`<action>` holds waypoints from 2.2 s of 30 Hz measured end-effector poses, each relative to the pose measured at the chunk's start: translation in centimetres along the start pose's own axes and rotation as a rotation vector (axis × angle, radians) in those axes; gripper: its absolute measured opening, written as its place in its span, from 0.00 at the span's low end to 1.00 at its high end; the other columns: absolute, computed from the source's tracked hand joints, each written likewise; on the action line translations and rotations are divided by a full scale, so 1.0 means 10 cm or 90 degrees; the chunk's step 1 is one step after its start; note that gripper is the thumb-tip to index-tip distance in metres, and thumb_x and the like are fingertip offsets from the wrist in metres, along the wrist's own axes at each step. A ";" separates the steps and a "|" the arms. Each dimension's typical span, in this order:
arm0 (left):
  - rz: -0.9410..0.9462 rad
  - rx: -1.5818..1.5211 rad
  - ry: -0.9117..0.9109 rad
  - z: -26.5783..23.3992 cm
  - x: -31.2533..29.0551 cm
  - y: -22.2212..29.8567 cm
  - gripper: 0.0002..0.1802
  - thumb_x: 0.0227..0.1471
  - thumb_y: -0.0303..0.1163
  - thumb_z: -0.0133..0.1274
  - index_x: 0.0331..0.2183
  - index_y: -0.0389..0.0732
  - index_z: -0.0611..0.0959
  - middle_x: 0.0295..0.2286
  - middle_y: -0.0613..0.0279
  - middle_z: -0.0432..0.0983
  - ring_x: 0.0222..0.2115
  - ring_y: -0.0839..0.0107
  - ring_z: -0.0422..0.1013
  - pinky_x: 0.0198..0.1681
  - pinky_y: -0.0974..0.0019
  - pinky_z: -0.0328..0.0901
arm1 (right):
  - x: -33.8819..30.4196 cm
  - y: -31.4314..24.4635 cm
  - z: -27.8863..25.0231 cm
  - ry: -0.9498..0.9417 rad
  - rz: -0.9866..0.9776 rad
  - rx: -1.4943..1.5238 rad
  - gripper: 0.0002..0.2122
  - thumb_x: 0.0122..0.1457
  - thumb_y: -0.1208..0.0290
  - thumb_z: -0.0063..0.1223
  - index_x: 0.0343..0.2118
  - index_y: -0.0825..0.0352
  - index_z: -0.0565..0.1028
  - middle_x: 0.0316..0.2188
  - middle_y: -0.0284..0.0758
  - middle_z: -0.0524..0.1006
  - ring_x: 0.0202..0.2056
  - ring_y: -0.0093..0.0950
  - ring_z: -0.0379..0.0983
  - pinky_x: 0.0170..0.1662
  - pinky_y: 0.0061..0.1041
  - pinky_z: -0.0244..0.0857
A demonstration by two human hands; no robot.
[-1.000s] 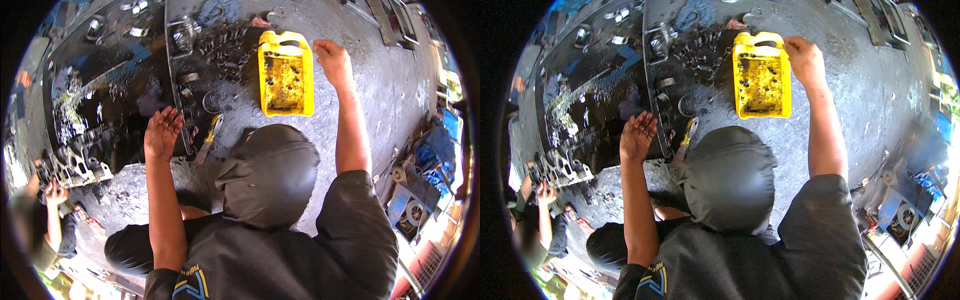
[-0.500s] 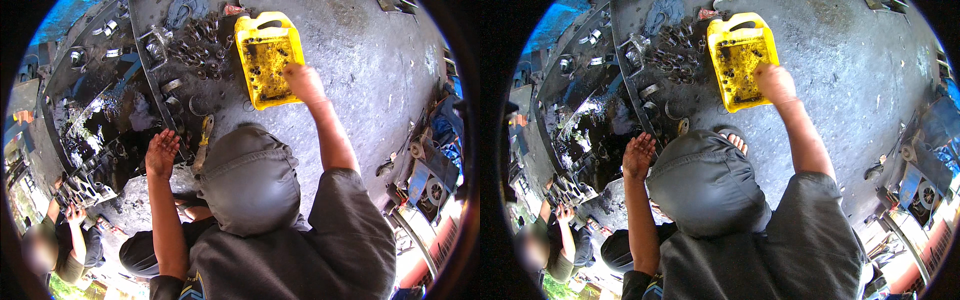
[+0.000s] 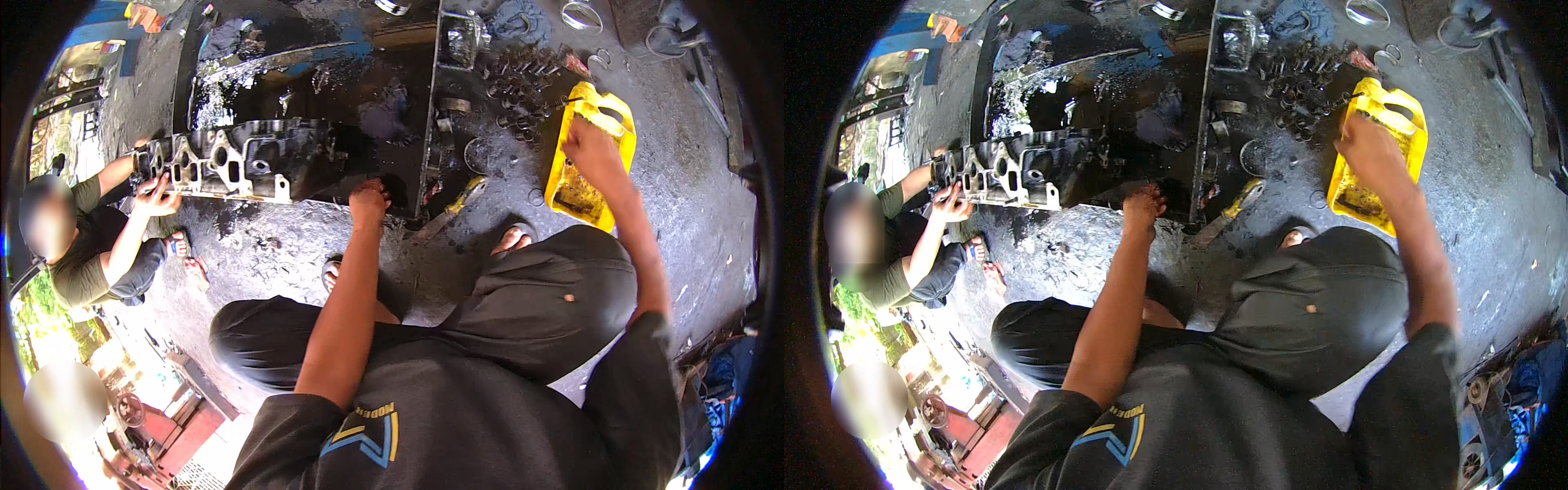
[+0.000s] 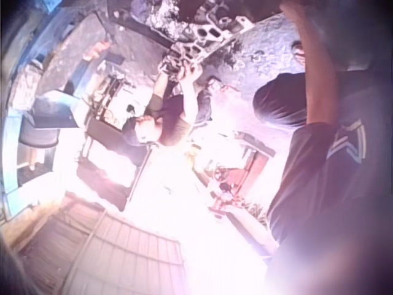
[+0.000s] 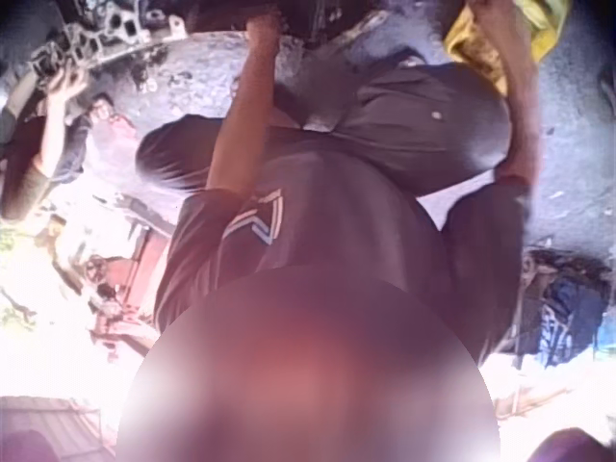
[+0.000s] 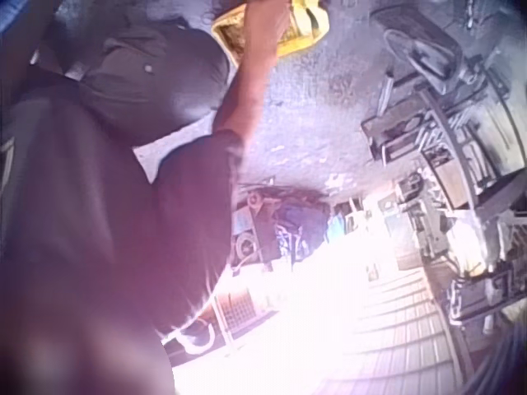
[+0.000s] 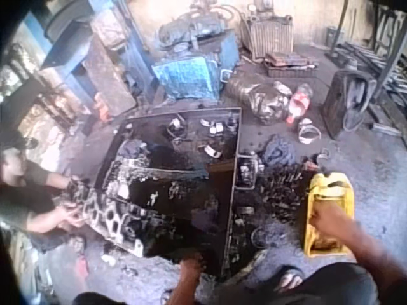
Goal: The person sits on the floor and repeatedly picks small metal parts from a yellow tray, then places them into the cylinder head of an engine block. The person handles the parts one at a time, occasionally adjusting their position to reach different areas of the engine.
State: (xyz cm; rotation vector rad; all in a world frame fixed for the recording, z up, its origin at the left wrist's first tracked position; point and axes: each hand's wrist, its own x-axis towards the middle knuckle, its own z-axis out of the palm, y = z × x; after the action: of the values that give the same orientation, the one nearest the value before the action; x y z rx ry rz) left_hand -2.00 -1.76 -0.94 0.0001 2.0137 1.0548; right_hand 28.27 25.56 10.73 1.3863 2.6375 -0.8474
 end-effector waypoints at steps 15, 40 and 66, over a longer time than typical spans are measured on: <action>-0.187 -0.365 0.008 -0.05 0.17 0.21 0.21 0.61 0.46 0.38 0.45 0.41 0.72 0.37 0.56 0.70 0.35 0.60 0.66 0.38 0.57 0.62 | 0.62 -2.48 2.05 -0.223 -0.125 -0.146 0.15 0.51 0.71 0.52 0.42 0.68 0.75 0.44 0.45 0.75 0.46 0.40 0.73 0.46 0.36 0.69; -0.181 -0.380 -0.087 -0.02 0.18 0.24 0.29 0.62 0.47 0.30 0.60 0.45 0.55 0.54 0.59 0.60 0.56 0.60 0.56 0.56 0.49 0.53 | 0.84 -2.41 1.83 -0.149 -0.041 0.164 0.12 0.51 0.72 0.48 0.37 0.70 0.77 0.36 0.48 0.78 0.41 0.43 0.76 0.43 0.39 0.70; -0.175 -0.307 0.082 0.14 0.21 0.21 0.15 0.55 0.44 0.46 0.38 0.45 0.75 0.33 0.67 0.72 0.26 0.71 0.68 0.26 0.69 0.57 | 1.06 -2.45 0.82 -0.107 -0.449 -0.002 0.09 0.46 0.64 0.60 0.23 0.64 0.78 0.25 0.44 0.78 0.31 0.44 0.76 0.36 0.40 0.70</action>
State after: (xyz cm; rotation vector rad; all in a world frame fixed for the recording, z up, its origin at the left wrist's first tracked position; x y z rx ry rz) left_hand -3.17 1.28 -1.33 -0.5928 1.7570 1.3555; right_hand 1.32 18.48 11.71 0.3211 2.9863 -0.9406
